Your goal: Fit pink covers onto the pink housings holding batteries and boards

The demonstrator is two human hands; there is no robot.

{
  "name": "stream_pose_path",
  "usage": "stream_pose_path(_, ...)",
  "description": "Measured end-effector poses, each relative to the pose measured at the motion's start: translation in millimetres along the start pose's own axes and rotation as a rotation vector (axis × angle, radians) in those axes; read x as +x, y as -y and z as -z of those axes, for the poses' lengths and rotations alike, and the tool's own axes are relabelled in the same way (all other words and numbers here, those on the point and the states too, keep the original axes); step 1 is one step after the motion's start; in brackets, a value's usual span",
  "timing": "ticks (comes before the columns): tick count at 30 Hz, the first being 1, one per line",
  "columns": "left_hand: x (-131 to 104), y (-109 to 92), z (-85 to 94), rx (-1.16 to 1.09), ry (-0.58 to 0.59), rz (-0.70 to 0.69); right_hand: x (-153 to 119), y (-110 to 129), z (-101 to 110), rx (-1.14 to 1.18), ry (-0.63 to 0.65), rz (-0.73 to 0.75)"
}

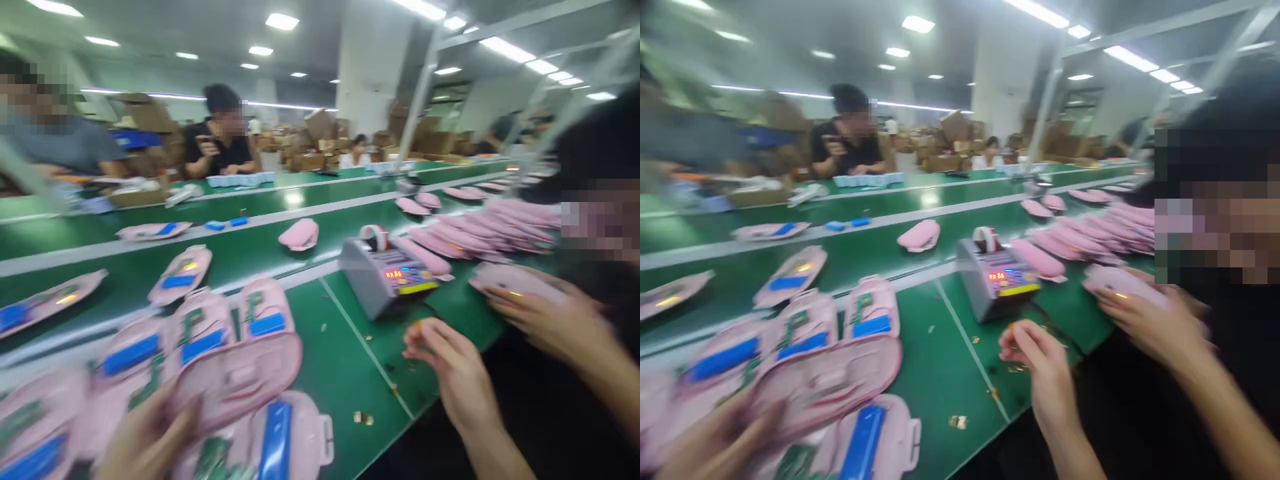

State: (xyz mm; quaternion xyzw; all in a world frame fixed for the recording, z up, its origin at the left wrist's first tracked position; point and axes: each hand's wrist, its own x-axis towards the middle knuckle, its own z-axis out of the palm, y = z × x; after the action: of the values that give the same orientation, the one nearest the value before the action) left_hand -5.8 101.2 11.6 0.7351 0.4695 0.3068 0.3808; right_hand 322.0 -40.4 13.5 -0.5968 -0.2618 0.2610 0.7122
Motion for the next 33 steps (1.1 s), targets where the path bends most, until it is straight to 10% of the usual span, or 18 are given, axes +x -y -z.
stream_pose_path(5,-13.4,5.6,1.0,-0.171,-0.015,0.037,-45.3,40.1,-100.9,-0.427,1.003,0.631)
stream_pose_path(7,-12.4,7.3,-0.1,-0.29,0.006,0.031,-46.9,39.6,-151.1,-0.606,1.214,0.795)
stream_pose_path(11,-14.5,9.8,-2.6,-0.444,0.035,0.055,-28.1,20.6,-209.7,-1.176,1.286,0.931)
stream_pose_path(17,-16.6,18.4,-3.4,-0.543,0.053,0.09,-23.1,22.7,-220.9,-1.467,1.377,0.999)
stream_pose_path(23,-20.0,20.3,-3.8,-0.499,0.032,0.069,-40.4,19.3,-232.2,-1.581,1.208,0.935)
stream_pose_path(30,-29.0,21.0,-0.8,-0.432,-0.003,0.029,-26.3,19.3,-214.9,-1.202,0.701,0.959)
stream_pose_path(33,-30.5,18.1,-1.5,-0.416,-0.009,-0.006,-14.0,16.6,-205.7,-0.985,0.958,0.756)
